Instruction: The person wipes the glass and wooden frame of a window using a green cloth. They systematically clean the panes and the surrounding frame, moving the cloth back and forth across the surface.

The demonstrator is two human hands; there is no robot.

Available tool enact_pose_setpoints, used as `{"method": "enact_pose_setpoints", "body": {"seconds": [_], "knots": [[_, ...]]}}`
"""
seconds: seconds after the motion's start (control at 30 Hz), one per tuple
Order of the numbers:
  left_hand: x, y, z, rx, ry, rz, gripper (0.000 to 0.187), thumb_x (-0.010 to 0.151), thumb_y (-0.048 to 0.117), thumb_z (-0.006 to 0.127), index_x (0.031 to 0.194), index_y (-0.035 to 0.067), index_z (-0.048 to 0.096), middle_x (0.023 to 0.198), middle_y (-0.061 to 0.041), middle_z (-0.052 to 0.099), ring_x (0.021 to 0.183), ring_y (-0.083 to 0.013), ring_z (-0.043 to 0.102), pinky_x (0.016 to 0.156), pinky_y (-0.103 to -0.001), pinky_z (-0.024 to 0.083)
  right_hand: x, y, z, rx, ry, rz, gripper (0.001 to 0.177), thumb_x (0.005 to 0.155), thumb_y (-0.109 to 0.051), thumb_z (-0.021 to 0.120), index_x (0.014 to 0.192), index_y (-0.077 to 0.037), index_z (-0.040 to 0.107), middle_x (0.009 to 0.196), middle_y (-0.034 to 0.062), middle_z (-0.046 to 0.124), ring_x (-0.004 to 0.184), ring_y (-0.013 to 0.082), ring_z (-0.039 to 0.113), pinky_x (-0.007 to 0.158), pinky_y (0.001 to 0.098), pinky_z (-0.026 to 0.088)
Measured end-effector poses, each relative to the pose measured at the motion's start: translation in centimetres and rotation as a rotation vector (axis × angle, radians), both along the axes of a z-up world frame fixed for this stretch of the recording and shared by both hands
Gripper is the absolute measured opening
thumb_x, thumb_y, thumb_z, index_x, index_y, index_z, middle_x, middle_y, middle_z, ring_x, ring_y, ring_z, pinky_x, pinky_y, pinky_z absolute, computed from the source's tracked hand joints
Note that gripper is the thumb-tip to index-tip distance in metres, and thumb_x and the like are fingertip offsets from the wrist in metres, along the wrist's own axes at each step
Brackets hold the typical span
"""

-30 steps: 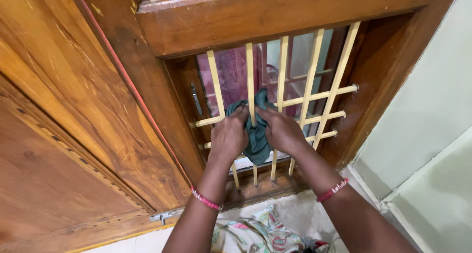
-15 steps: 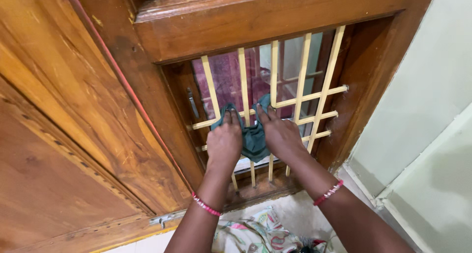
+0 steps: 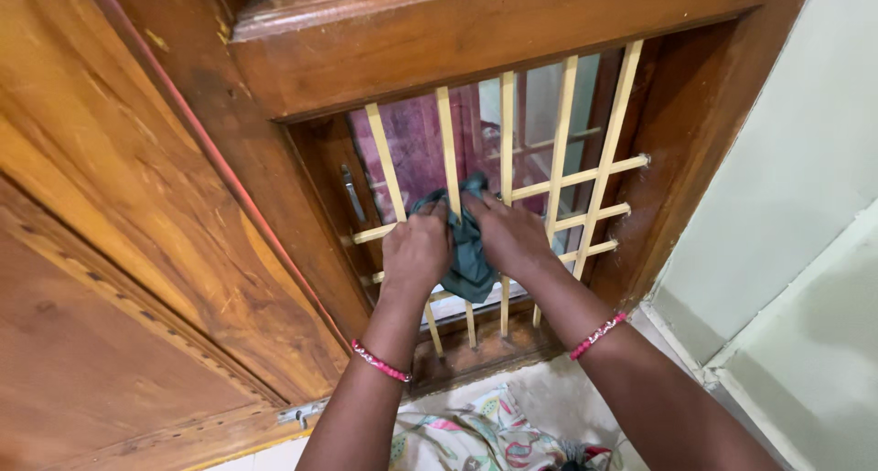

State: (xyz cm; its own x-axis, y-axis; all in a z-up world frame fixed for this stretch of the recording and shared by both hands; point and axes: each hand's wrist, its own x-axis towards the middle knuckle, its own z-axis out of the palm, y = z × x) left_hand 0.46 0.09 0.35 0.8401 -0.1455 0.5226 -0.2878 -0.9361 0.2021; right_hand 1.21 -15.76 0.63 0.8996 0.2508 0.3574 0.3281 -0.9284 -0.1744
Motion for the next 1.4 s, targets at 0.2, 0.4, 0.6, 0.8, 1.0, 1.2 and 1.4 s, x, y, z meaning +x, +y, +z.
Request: {"method": "enact_pose_setpoints", "body": {"seconds": [0.2,0.4,0.6,0.8,1.0,1.2,1.4], "knots": [[-0.5,0.2,-2.3,0.083,-0.106,0.121,0.047,0.09,0.008,0.055,0.137,0.003,0.061,0.134,-0.017,0.066,0.078,-0.0335,0.077,0.062,-0.043,0.064,-1.6,0.4,0.8,-0.137,0.018,-0.088,0.074,0.086,0.008,0.052,0.156,-0.009,0.037,0.157,0.0237,0.04,0.103,0.0376,0.071,0.089,0.0455,0.058],[-1.2,-0.6,-3.2,0.009,-0.092,0.058,0.058,0.087,0.008,0.056,0.144,-0.001,0.053,0.147,-0.017,0.055,0.073,-0.0348,0.076,0.061,-0.045,0.063,-3.2,0.1,0.1,0.029,0.116,-0.034,0.082,0.082,0.006,0.054,0.158,-0.013,0.031,0.16,0.0213,0.037,0.094,0.0385,0.073,0.084,0.0451,0.06],[-1.2,-0.2,-2.8,-0.137,-0.137,-0.097,0.052,0.089,0.017,0.057,0.139,0.003,0.058,0.145,-0.015,0.059,0.082,-0.0391,0.075,0.073,-0.049,0.061,-0.4,-0.2,-2.6,0.189,-0.065,0.12,0.072,0.08,0.002,0.057,0.15,-0.011,0.046,0.148,0.0227,0.05,0.115,0.0416,0.064,0.094,0.0488,0.055],[-0.3,-0.2,-0.8,-0.128,-0.011,-0.048,0.045,0.093,0.023,0.057,0.137,0.011,0.061,0.137,-0.013,0.064,0.095,-0.0419,0.071,0.083,-0.053,0.058,0.9,0.9,-0.8,0.111,-0.016,0.028,0.06,0.084,0.001,0.053,0.142,-0.016,0.054,0.144,0.0143,0.057,0.118,0.0384,0.064,0.092,0.0521,0.053],[-0.4,-0.2,-1.4,-0.049,-0.053,-0.026,0.045,0.09,0.008,0.052,0.134,0.011,0.062,0.134,-0.011,0.065,0.092,-0.0415,0.072,0.081,-0.052,0.058,-0.1,1.5,-0.2,0.036,-0.062,0.0,0.052,0.086,-0.007,0.053,0.137,-0.018,0.058,0.135,0.0162,0.061,0.112,0.0372,0.066,0.094,0.0564,0.049],[3.2,-0.6,-1.9,0.23,-0.01,0.048,0.024,0.097,0.013,0.052,0.11,0.012,0.071,0.106,-0.014,0.075,0.097,-0.0333,0.074,0.082,-0.045,0.061,0.2,1.0,-0.7,0.012,-0.065,-0.007,0.034,0.094,-0.012,0.052,0.126,-0.014,0.063,0.13,0.0159,0.065,0.113,0.0394,0.066,0.092,0.0551,0.052],[2.9,0.1,-3.4,0.079,-0.094,-0.002,0.022,0.1,0.014,0.051,0.109,0.01,0.071,0.102,-0.014,0.075,0.092,-0.0332,0.075,0.08,-0.046,0.061,1.0,1.2,-3.0,0.147,-0.309,0.038,0.038,0.086,-0.004,0.055,0.122,-0.011,0.062,0.13,0.0167,0.065,0.113,0.0424,0.065,0.09,0.0553,0.053]]}}
